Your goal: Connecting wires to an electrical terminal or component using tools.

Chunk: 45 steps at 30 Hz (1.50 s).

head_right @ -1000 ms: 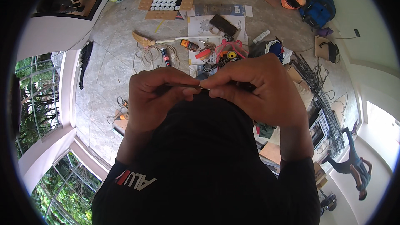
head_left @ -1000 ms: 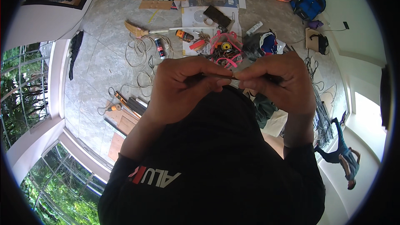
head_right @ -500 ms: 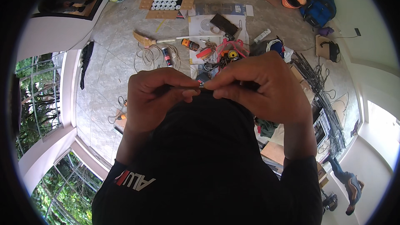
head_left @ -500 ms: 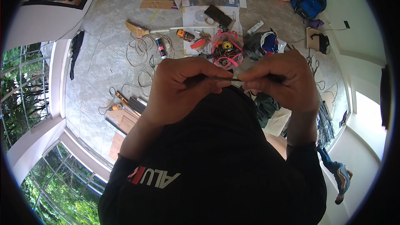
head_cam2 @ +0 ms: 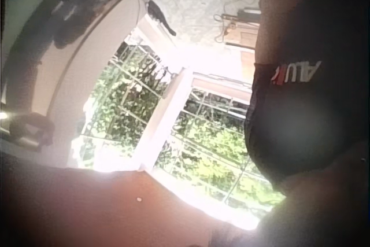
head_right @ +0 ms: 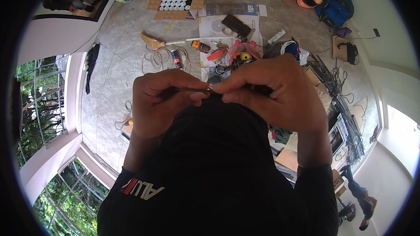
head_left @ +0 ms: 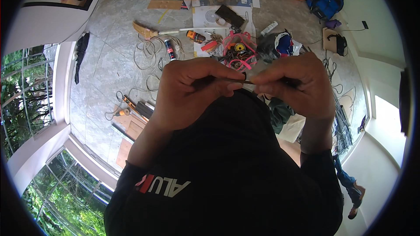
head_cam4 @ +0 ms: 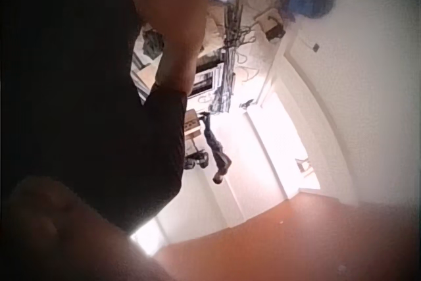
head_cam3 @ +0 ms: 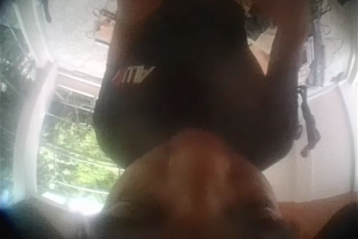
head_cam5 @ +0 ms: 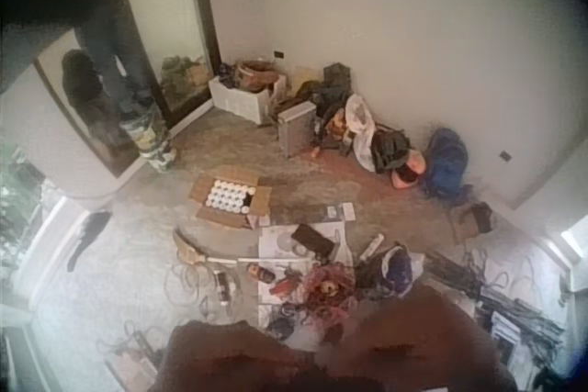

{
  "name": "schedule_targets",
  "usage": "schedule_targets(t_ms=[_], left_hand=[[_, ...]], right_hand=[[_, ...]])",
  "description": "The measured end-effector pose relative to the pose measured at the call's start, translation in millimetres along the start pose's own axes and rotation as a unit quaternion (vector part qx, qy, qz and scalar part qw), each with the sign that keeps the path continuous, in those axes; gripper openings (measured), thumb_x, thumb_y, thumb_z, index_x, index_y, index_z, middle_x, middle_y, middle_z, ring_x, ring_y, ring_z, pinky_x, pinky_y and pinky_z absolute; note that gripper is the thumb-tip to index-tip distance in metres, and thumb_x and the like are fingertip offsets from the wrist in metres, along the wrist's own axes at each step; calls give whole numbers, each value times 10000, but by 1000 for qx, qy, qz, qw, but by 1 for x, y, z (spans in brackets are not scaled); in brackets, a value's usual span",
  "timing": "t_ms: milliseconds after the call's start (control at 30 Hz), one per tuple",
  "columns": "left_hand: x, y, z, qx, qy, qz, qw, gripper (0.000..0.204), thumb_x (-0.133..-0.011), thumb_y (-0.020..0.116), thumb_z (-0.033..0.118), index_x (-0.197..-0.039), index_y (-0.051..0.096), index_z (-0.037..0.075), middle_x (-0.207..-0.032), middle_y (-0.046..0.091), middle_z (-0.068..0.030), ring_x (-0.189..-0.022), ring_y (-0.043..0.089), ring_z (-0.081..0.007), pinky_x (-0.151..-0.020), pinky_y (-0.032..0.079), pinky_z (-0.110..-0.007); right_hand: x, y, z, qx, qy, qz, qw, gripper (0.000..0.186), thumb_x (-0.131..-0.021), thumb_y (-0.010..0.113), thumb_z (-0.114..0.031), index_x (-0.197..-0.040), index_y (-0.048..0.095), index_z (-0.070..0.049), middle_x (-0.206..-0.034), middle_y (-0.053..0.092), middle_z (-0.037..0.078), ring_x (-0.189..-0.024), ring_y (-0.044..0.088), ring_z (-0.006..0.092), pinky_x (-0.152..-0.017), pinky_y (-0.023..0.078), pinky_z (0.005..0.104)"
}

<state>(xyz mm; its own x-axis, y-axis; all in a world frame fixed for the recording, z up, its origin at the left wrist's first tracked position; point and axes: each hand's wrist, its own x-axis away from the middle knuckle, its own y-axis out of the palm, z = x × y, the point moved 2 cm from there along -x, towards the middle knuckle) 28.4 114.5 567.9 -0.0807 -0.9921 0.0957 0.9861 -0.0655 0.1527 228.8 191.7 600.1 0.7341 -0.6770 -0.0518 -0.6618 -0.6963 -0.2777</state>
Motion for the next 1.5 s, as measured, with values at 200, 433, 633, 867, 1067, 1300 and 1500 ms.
schedule_targets(t_ms=[200, 433, 633, 867, 1067, 1300, 1500], left_hand=[[-1, 0, 1, -12, -7, -11, 1000, 144, -828, 662, -126, -954, 702, -69, -870, 716, -134, -768, 686, -147, -689, 554, -238], [2, -3, 2, -5, -16, -3, 1000, 110, -844, 657, -111, -938, 695, -69, -879, 708, -139, -761, 685, -156, -695, 561, -250], [1, -13, -7, 88, 38, 24, 995, 150, -860, 615, -118, -997, 654, -69, -905, 677, -140, -797, 676, -189, -728, 572, -293], [1, -22, -14, 251, 59, 10, 966, 157, -901, 552, -53, -1040, 616, -91, -1012, 613, -193, -902, 652, -230, -747, 587, -361], [6, -18, -15, 252, 53, 43, 965, 146, -900, 586, -90, -1037, 637, -86, -987, 672, -165, -835, 671, -187, -762, 580, -317], [7, -15, -15, 202, 38, 82, 975, 133, -857, 646, -92, -989, 634, -88, -945, 675, -203, -844, 695, -256, -748, 607, -378], [9, -15, -19, 204, 56, 91, 973, 144, -849, 648, -107, -991, 634, -85, -959, 682, -212, -856, 703, -268, -752, 623, -407]], right_hand=[[1, -5, 0, 14, 19, -16, 1000, 123, -790, 743, 29, -911, 727, 12, -761, 722, 110, -684, 716, 154, -599, 545, 234], [5, -9, 1, 0, 0, -32, 999, 105, -806, 717, 48, -910, 714, 38, -765, 717, 126, -675, 702, 151, -600, 526, 230], [8, 3, -4, -55, 89, 44, 994, 157, -843, 669, 55, -996, 699, 34, -841, 713, 113, -737, 682, 121, -648, 524, 227], [7, 12, 0, -174, 90, 96, 976, 225, -881, 565, 81, -1085, 658, 66, -995, 684, 139, -886, 673, 152, -756, 509, 242], [6, 11, 0, -94, 89, 40, 991, 216, -887, 603, 65, -1089, 673, 35, -952, 699, 107, -856, 684, 143, -777, 537, 254], [5, 21, 8, -74, 6, 100, 992, 211, -876, 646, 52, -1077, 692, 10, -888, 716, 107, -825, 704, 148, -717, 539, 247], [6, 20, 1, -34, 21, 74, 996, 192, -878, 656, 25, -1057, 716, -10, -791, 712, 86, -760, 696, 126, -666, 533, 241]])
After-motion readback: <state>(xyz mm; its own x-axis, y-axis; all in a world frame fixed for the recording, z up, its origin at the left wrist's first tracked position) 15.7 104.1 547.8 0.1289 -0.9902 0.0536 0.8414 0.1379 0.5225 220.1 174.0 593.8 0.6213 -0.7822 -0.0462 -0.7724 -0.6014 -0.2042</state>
